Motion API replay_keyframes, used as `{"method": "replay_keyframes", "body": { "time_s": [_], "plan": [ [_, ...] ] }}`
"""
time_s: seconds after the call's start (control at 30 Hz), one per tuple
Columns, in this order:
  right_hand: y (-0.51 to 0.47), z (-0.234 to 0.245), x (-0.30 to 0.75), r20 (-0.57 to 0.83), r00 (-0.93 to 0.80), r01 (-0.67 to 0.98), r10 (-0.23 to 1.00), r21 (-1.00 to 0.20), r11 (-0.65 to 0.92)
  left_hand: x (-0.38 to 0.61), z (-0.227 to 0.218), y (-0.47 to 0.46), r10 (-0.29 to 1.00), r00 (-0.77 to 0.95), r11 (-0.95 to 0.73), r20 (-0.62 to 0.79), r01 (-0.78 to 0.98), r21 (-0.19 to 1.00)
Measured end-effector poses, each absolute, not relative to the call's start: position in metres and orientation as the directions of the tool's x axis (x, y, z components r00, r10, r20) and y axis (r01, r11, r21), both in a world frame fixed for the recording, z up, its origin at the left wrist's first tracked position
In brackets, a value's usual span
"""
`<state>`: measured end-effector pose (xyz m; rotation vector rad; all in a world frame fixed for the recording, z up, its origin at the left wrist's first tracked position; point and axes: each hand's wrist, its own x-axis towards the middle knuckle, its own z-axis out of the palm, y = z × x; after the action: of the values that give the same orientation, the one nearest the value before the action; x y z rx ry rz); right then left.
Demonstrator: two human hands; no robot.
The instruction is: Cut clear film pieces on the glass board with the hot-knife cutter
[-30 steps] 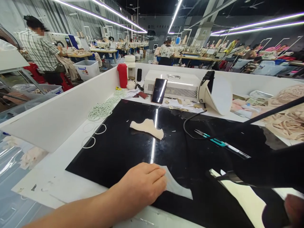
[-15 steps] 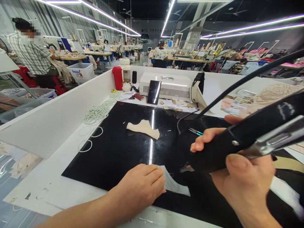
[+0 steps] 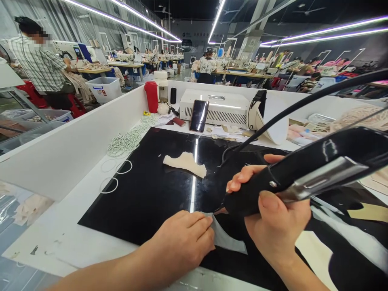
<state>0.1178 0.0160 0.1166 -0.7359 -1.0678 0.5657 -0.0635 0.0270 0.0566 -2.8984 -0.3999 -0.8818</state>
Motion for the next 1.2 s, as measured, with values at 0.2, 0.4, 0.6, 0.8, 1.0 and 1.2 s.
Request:
{"method": "replay_keyframes", "body": {
  "time_s": [0.2, 0.4, 0.6, 0.8, 1.0, 1.2],
  "plan": [
    [0.016, 0.118, 0.117, 0.567, 0.392, -0.074, 0.725, -0.766, 0.639, -0.064, 0.056, 0.025, 0.229, 0.8, -0.962, 0.554, 0.273, 0.004],
    [0.015, 0.119, 0.116, 0.556, 0.411, -0.081, 0.722, -0.767, 0.636, -0.065, 0.058, 0.026, 0.237, 0.8, -0.96, 0.551, 0.278, 0.008],
    [0.016, 0.118, 0.115, 0.543, 0.423, -0.056, 0.725, -0.783, 0.619, -0.064, 0.058, 0.026, 0.245, 0.803, -0.961, 0.544, 0.277, 0.025],
    [0.018, 0.122, 0.112, 0.51, 0.441, -0.076, 0.738, -0.798, 0.597, -0.064, 0.058, 0.026, 0.248, 0.797, -0.959, 0.551, 0.282, 0.024],
    [0.02, 0.122, 0.107, 0.514, 0.425, -0.083, 0.745, -0.797, 0.598, -0.063, 0.06, 0.027, 0.23, 0.799, -0.961, 0.555, 0.277, 0.0],
    [0.02, 0.118, 0.105, 0.51, 0.419, -0.103, 0.751, -0.795, 0.597, -0.061, 0.064, 0.026, 0.219, 0.787, -0.96, 0.577, 0.278, -0.015]
  ]
}}
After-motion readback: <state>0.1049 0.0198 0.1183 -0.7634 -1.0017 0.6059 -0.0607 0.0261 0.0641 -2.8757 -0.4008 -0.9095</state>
